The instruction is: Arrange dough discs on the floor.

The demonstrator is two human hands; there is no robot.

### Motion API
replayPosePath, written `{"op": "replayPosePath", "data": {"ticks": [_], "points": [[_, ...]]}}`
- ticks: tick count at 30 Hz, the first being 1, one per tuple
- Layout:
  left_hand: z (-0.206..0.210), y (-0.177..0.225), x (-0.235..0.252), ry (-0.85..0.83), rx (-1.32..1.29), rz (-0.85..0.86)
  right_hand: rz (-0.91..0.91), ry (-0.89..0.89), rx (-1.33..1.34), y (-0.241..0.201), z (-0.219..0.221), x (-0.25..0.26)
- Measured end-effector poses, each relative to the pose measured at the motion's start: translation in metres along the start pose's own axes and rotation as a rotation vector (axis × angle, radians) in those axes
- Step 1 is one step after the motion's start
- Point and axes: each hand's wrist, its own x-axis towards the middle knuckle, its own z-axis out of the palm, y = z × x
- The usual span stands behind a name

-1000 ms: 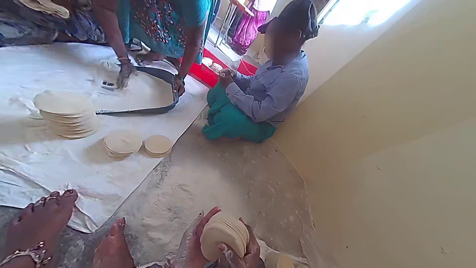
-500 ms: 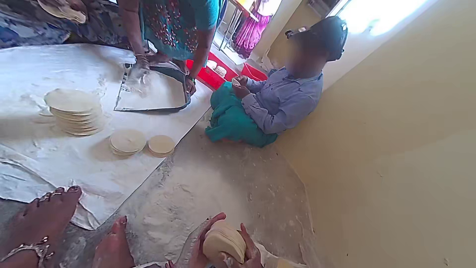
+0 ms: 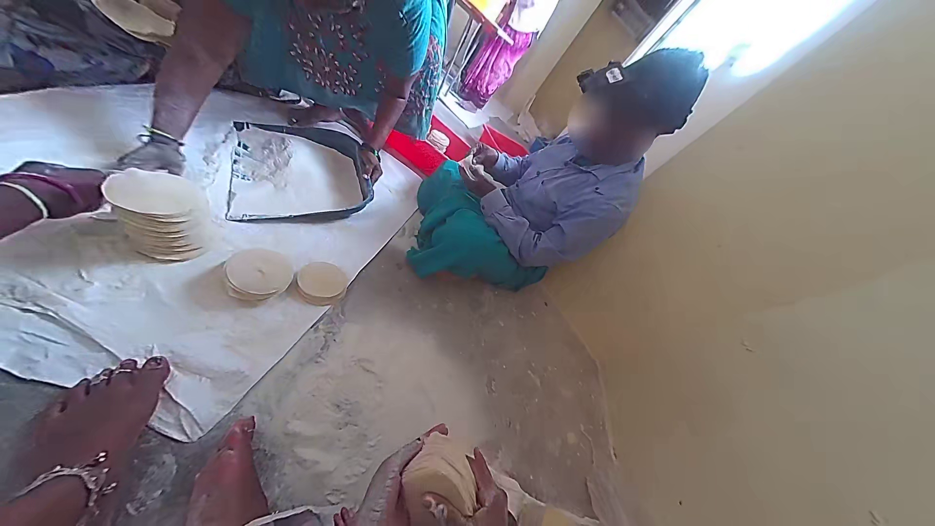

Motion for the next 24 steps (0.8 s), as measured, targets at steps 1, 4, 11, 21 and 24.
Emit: {"op": "replayPosePath", "data": {"ticks": [1,4,11,21,24], "points": [[-0.001,0.0,0.003,-0.006,0.023,0.014,-0.02,0.029,0.025,0.0,0.0,0.0],[0.0,-0.004,0.0,0.017,0.045,0.051,-0.117,0.121,0.222,0.004,0.001,-0.005],[-0.004,-0.002,0.004,-0.059,0.044,0.06,-0.047,0.087,0.013,-0.004,-0.005,-0.007],[-0.009,-0.001,0.006,-0.111,0.136,0.144,0.016,0.134,0.077,-0.008,-0.003,-0.016],[-0.005,-0.004,0.002,-0.153,0.088,0.132,-0.046,0.128,0.139,-0.002,-0.001,-0.018]]}}
